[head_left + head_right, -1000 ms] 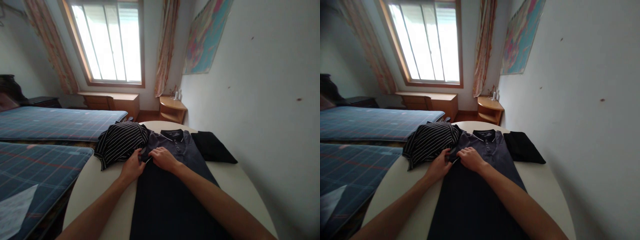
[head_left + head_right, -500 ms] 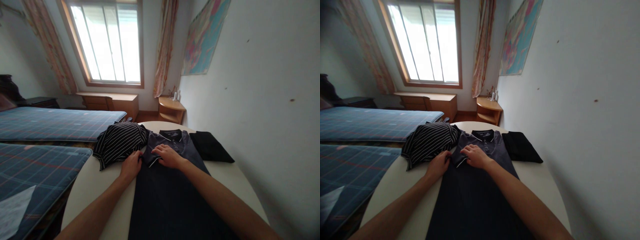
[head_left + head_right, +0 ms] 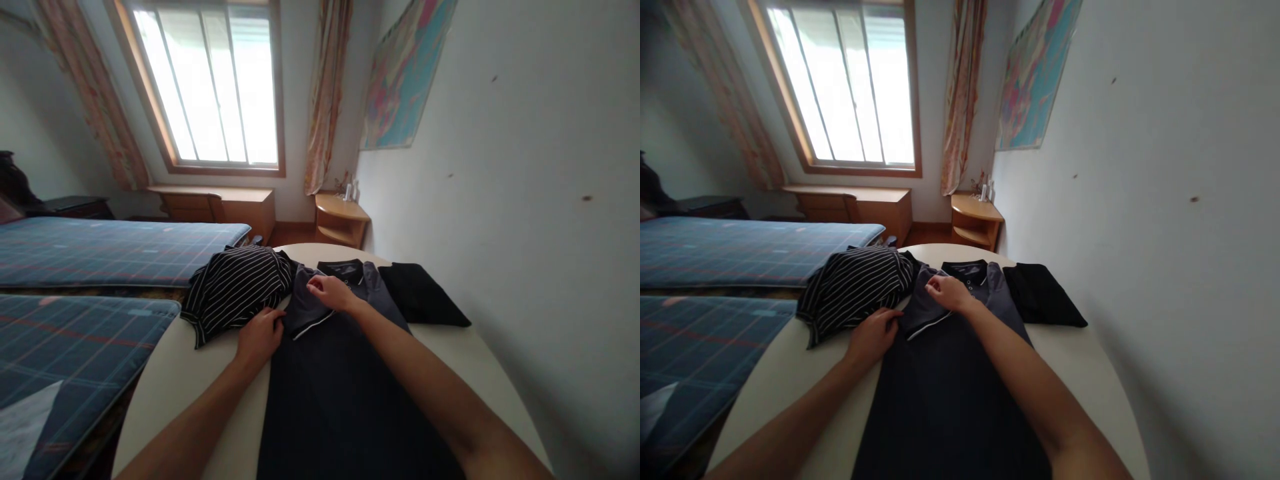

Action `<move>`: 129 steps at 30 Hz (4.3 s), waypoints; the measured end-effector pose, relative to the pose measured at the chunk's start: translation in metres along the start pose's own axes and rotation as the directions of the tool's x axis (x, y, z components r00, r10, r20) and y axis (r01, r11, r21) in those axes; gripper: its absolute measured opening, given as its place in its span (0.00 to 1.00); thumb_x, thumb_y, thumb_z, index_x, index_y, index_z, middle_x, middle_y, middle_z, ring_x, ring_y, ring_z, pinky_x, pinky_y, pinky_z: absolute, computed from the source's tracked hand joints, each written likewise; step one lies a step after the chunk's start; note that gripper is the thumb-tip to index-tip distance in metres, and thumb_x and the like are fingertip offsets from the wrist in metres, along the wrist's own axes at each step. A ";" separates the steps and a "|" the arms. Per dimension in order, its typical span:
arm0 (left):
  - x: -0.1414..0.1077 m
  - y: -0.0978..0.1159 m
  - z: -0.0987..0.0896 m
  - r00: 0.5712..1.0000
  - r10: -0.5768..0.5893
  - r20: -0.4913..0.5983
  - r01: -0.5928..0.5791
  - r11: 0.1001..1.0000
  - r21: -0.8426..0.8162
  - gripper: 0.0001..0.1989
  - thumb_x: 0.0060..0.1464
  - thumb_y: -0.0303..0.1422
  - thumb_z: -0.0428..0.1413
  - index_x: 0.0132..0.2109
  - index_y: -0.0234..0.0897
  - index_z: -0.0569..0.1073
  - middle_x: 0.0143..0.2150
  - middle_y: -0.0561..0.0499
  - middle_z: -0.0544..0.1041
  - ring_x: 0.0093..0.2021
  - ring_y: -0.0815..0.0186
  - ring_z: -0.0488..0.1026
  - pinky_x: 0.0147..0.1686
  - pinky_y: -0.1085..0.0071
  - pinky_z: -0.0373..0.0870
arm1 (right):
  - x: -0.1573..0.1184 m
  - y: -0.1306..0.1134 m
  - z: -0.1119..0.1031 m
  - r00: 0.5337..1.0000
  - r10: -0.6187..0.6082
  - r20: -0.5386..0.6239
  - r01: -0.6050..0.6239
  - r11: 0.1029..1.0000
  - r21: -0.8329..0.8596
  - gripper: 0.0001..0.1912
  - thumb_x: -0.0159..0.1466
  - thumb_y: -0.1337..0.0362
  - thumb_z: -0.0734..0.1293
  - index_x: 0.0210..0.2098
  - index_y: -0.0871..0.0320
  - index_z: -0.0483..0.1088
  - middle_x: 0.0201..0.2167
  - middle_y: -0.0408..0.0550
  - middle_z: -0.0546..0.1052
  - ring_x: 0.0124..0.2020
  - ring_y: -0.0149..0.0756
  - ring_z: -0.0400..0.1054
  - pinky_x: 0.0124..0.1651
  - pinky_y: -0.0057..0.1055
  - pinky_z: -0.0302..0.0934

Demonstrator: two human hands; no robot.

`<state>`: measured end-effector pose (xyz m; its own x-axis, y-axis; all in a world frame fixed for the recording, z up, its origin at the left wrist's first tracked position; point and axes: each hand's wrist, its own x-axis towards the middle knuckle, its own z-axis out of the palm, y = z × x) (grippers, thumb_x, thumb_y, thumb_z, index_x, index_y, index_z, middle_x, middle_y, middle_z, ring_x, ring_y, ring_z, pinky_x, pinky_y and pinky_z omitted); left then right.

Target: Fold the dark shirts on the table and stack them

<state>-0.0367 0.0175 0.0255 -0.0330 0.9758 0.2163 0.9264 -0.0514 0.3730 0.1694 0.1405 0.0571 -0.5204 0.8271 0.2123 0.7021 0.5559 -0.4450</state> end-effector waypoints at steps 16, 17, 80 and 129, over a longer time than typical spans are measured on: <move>0.001 -0.001 0.000 0.999 -0.044 0.020 0.044 0.999 -0.020 0.09 0.64 0.33 0.53 0.48 0.44 0.77 0.49 0.51 0.79 0.44 0.63 0.78 0.39 0.72 0.69 | 0.113 0.018 0.029 0.951 0.308 0.016 -0.305 0.932 0.197 0.20 0.64 0.66 0.64 0.55 0.62 0.67 0.46 0.55 0.79 0.43 0.40 0.74 0.48 0.34 0.65; 0.001 0.000 -0.001 0.999 -0.049 0.023 0.050 0.999 -0.022 0.09 0.64 0.33 0.53 0.48 0.44 0.76 0.49 0.51 0.79 0.44 0.63 0.78 0.39 0.72 0.69 | 0.115 0.017 0.029 0.961 0.276 0.015 -0.272 0.937 0.218 0.19 0.64 0.68 0.62 0.55 0.62 0.68 0.45 0.53 0.79 0.42 0.38 0.74 0.47 0.31 0.66; -0.003 0.004 0.001 1.000 -0.011 0.006 0.011 0.995 0.096 0.11 0.66 0.33 0.51 0.52 0.44 0.74 0.49 0.51 0.79 0.42 0.63 0.79 0.36 0.71 0.69 | 0.066 0.051 0.033 0.981 0.191 0.022 -0.178 0.948 -0.263 0.29 0.74 0.49 0.48 0.65 0.54 0.62 0.69 0.50 0.60 0.72 0.47 0.44 0.69 0.56 0.30; -0.003 0.007 0.000 0.998 0.065 -0.009 -0.065 0.997 0.037 0.17 0.63 0.27 0.51 0.55 0.47 0.75 0.47 0.51 0.76 0.45 0.65 0.76 0.39 0.73 0.69 | 0.061 -0.003 0.032 0.960 0.255 -0.118 -0.278 0.916 -0.287 0.19 0.68 0.57 0.60 0.53 0.59 0.70 0.51 0.58 0.76 0.52 0.47 0.71 0.51 0.39 0.62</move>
<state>-0.0305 0.0144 0.0280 0.0241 0.9683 0.2487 0.9397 -0.1069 0.3249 0.1201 0.1871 0.0440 -0.2635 0.9452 0.1927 0.9280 0.3029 -0.2169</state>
